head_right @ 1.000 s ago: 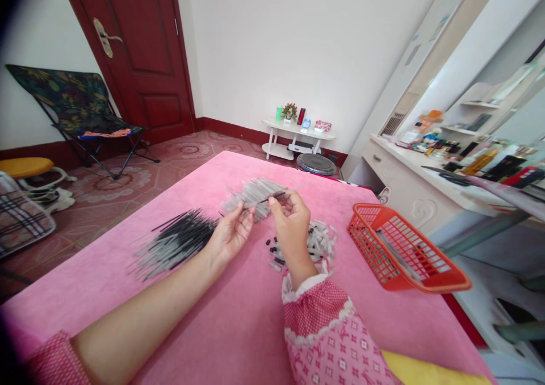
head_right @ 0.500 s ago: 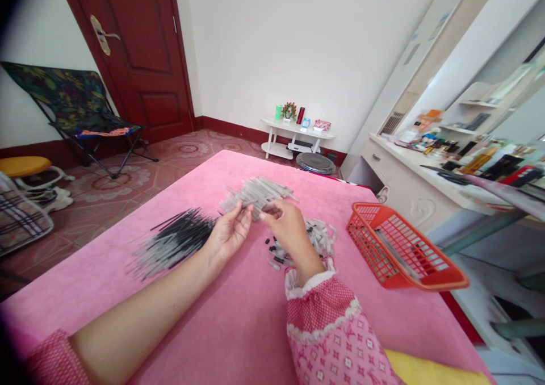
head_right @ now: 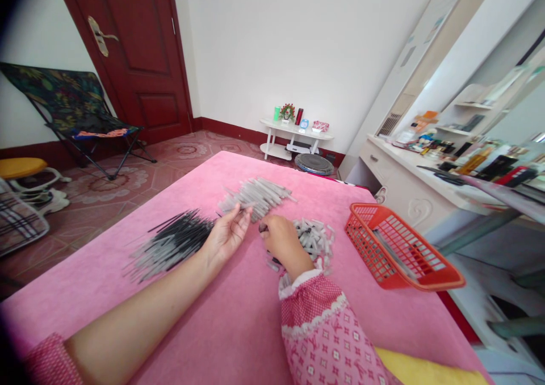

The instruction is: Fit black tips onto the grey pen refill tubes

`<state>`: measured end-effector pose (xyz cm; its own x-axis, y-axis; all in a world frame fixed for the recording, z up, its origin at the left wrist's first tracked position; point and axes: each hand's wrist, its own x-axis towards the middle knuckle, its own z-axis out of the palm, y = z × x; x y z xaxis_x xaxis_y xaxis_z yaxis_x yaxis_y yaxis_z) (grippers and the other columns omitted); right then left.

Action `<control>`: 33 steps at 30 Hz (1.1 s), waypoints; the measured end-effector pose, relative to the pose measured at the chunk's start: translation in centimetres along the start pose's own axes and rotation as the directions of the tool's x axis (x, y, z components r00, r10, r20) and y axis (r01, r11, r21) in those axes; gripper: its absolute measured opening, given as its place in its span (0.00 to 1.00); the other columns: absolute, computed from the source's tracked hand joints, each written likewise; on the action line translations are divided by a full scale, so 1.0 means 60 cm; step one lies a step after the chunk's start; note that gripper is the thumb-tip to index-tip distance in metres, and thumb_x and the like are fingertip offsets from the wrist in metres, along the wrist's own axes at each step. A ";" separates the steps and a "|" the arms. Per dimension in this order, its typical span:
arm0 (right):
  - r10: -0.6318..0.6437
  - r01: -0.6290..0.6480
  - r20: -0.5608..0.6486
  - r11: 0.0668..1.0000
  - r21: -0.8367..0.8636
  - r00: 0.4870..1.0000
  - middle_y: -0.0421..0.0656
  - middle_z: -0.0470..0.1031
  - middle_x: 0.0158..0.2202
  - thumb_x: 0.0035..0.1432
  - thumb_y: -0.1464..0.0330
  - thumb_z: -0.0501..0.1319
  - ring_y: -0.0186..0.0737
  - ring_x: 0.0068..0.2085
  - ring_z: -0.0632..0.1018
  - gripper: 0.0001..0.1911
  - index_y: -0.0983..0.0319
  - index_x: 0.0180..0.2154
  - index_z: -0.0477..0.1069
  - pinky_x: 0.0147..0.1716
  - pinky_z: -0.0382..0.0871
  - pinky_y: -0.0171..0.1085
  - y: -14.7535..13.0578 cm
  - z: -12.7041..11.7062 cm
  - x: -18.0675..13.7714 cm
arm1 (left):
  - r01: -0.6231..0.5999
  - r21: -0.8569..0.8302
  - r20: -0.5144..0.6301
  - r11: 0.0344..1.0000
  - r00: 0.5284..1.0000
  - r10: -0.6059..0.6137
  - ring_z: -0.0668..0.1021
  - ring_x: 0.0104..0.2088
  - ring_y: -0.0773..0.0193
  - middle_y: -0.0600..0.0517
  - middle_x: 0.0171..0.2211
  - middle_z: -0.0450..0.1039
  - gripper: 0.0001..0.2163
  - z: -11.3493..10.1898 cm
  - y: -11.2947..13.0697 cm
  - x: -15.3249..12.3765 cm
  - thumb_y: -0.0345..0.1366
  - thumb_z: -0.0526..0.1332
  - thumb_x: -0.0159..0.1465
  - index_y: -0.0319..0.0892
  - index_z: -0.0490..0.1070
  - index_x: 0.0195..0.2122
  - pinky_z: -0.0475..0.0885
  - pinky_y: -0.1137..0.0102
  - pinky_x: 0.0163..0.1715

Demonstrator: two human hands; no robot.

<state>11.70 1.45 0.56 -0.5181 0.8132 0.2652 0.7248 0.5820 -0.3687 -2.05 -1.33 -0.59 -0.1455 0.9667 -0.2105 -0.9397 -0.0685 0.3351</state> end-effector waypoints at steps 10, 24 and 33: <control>0.366 -0.044 -0.150 0.472 0.881 0.919 0.42 0.76 0.29 0.46 0.64 0.63 0.37 0.28 0.76 0.11 0.63 0.33 0.73 0.30 0.71 0.37 -0.013 -0.027 0.016 | -0.058 0.074 0.012 0.996 0.998 0.057 0.80 0.29 0.65 0.48 0.25 0.76 0.03 -0.006 -0.002 0.001 0.24 0.62 0.56 0.34 0.70 0.26 0.76 0.76 0.31; 0.359 -0.047 -0.167 0.516 0.855 0.918 0.42 0.76 0.27 0.41 0.66 0.66 0.35 0.25 0.74 0.12 0.64 0.30 0.74 0.24 0.69 0.33 -0.023 -0.030 0.014 | -0.090 0.107 0.020 0.990 0.996 0.088 0.80 0.28 0.65 0.49 0.25 0.76 0.03 -0.006 -0.003 0.000 0.25 0.63 0.55 0.34 0.69 0.26 0.75 0.75 0.32; 0.328 -0.014 -0.227 0.596 0.803 0.917 0.44 0.77 0.29 0.41 0.67 0.65 0.37 0.28 0.75 0.10 0.64 0.30 0.74 0.26 0.69 0.35 -0.019 -0.030 0.016 | -0.107 0.137 0.044 0.985 0.994 0.102 0.80 0.29 0.65 0.49 0.25 0.76 0.04 -0.012 -0.004 0.003 0.27 0.65 0.53 0.35 0.69 0.26 0.75 0.74 0.33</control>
<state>11.19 1.53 2.84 -0.1339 0.9363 0.3246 0.0744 0.3361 -0.9389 -2.11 -1.32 -1.37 -0.2268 0.9646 -0.1343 -0.8673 -0.1373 0.4784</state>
